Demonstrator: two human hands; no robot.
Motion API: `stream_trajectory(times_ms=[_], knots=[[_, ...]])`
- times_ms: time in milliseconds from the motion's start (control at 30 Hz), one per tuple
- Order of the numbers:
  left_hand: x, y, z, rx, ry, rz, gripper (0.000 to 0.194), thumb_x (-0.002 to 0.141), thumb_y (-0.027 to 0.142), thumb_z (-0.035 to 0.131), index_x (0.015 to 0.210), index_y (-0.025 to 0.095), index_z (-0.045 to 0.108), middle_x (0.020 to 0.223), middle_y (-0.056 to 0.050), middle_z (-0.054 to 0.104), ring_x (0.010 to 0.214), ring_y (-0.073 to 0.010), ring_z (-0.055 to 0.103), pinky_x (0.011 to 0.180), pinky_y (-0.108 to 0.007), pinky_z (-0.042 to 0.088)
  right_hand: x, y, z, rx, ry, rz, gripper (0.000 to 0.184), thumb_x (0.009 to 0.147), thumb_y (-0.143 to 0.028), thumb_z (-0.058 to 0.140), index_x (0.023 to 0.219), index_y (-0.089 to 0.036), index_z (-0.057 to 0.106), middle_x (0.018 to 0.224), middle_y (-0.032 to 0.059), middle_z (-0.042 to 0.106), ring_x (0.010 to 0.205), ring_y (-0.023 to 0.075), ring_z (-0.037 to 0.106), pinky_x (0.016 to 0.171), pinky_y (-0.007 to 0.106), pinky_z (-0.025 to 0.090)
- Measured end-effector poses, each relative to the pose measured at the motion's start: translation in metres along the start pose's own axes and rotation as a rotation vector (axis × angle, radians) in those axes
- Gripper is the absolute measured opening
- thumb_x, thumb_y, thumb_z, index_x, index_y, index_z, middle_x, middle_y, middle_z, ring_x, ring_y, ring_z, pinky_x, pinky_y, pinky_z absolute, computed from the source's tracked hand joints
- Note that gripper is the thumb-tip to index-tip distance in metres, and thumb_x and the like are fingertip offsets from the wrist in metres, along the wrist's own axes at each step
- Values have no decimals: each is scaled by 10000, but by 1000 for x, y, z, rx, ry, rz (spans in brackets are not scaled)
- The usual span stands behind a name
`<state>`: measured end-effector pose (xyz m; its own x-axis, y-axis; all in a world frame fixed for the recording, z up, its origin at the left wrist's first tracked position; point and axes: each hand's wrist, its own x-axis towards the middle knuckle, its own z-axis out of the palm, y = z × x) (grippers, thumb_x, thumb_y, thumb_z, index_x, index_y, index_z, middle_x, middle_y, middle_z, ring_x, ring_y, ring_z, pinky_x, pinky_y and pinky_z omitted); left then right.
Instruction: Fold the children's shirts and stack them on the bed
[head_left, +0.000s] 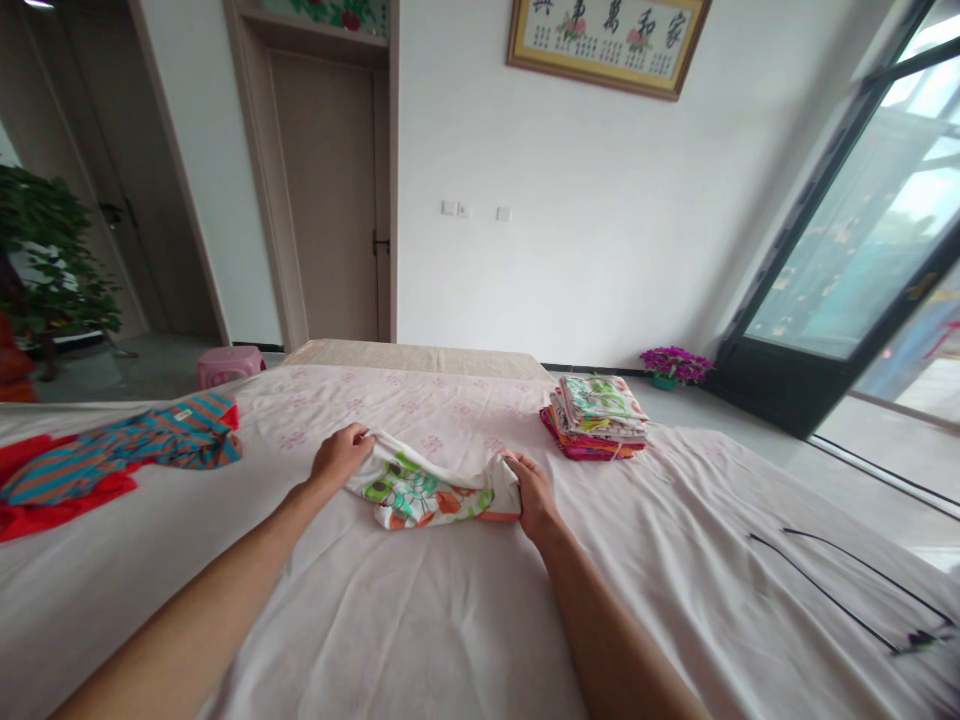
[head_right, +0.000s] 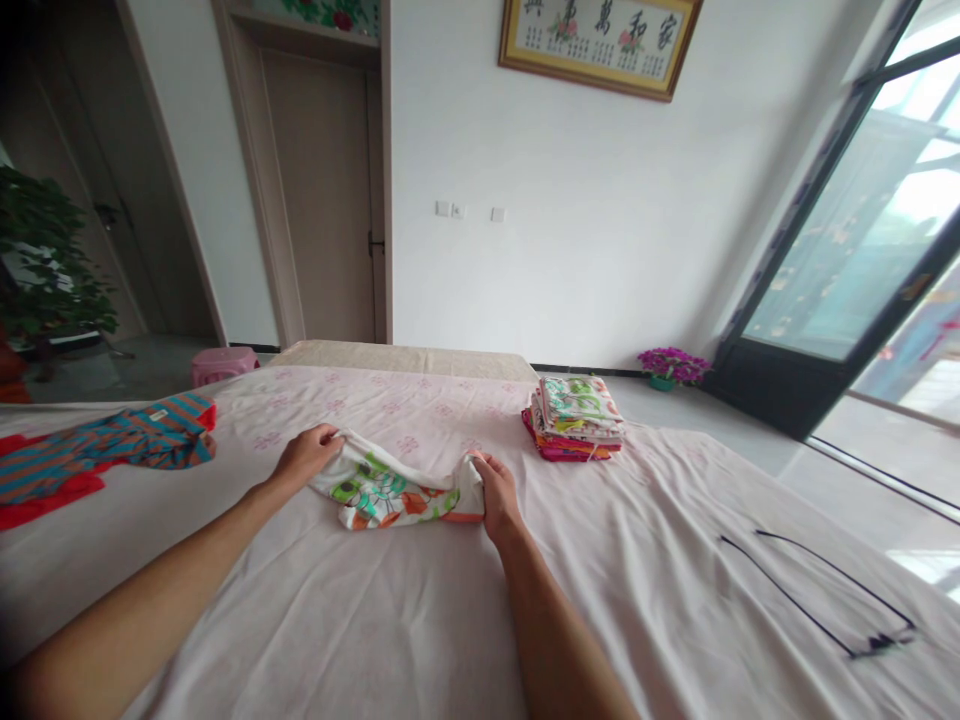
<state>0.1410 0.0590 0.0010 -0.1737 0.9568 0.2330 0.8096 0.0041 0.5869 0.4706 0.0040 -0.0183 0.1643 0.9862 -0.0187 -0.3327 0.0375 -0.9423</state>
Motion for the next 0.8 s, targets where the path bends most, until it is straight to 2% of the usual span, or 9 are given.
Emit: stream_trajectory(times_ms=[100, 167, 233, 300, 433, 500, 667, 733, 800], knots=[[4, 0, -38, -119, 160, 49, 356, 854, 437, 466, 1048, 197, 642, 1036, -48, 708, 938, -201, 632, 806, -268, 456, -2, -22, -1, 112, -36, -103, 294, 696, -423, 761, 822, -196, 624, 640, -41, 586, 531, 99, 481, 487, 205, 360], [5, -4, -62, -359, 227, 103, 353, 824, 454, 500, 1025, 191, 622, 986, -21, 689, 920, -185, 615, 827, -263, 464, -6, -36, -4, 129, -130, -139, 276, 700, -400, 770, 818, -202, 618, 663, -44, 589, 538, 93, 471, 502, 205, 356], [2, -14, -80, -620, 179, 110, 332, 769, 438, 555, 987, 192, 600, 916, 4, 663, 873, -174, 611, 811, -268, 479, -10, -44, -9, 96, -247, -103, 272, 672, -353, 795, 822, -206, 621, 674, -45, 593, 541, 93, 471, 516, 211, 359], [-6, -30, -90, -731, 23, 76, 303, 705, 379, 595, 940, 188, 587, 864, 11, 644, 815, -168, 612, 769, -273, 489, -12, -44, -16, 27, -379, -17, 273, 634, -288, 815, 824, -203, 638, 681, -42, 600, 556, 98, 487, 533, 217, 365], [-28, -66, -88, -516, -472, -12, 230, 612, 274, 612, 818, 173, 603, 764, 1, 641, 726, -169, 601, 686, -266, 471, -11, -28, -27, -141, -605, 165, 265, 579, -198, 825, 804, -174, 687, 717, -22, 637, 617, 98, 525, 599, 217, 381], [-37, -78, -83, -417, -646, -47, 268, 614, 300, 629, 850, 174, 621, 799, -14, 663, 764, -189, 620, 695, -274, 474, -10, -21, -28, -218, -652, 223, 315, 579, -204, 832, 868, -176, 707, 761, -18, 661, 654, 101, 546, 639, 218, 392], [-55, -76, -78, -271, -644, 46, 604, 683, 499, 668, 1202, 199, 598, 1064, -47, 666, 856, -202, 633, 693, -261, 463, -12, -23, -22, -445, -739, 185, 492, 617, -270, 837, 1083, -213, 692, 1010, 6, 670, 843, 141, 584, 750, 242, 422], [-63, -69, -76, -147, -634, 124, 613, 654, 461, 697, 1207, 210, 609, 1044, -26, 656, 821, -185, 619, 678, -246, 442, -12, -27, -21, -594, -740, 139, 542, 622, -276, 822, 1143, -223, 682, 1045, 10, 657, 873, 152, 576, 764, 251, 428], [-71, -66, -72, -17, -623, 209, 474, 647, 370, 680, 1094, 214, 663, 883, 11, 644, 759, -169, 596, 658, -237, 413, -11, -31, -21, -774, -740, 112, 568, 622, -243, 791, 1178, -225, 675, 1022, 8, 660, 870, 159, 575, 765, 257, 433]])
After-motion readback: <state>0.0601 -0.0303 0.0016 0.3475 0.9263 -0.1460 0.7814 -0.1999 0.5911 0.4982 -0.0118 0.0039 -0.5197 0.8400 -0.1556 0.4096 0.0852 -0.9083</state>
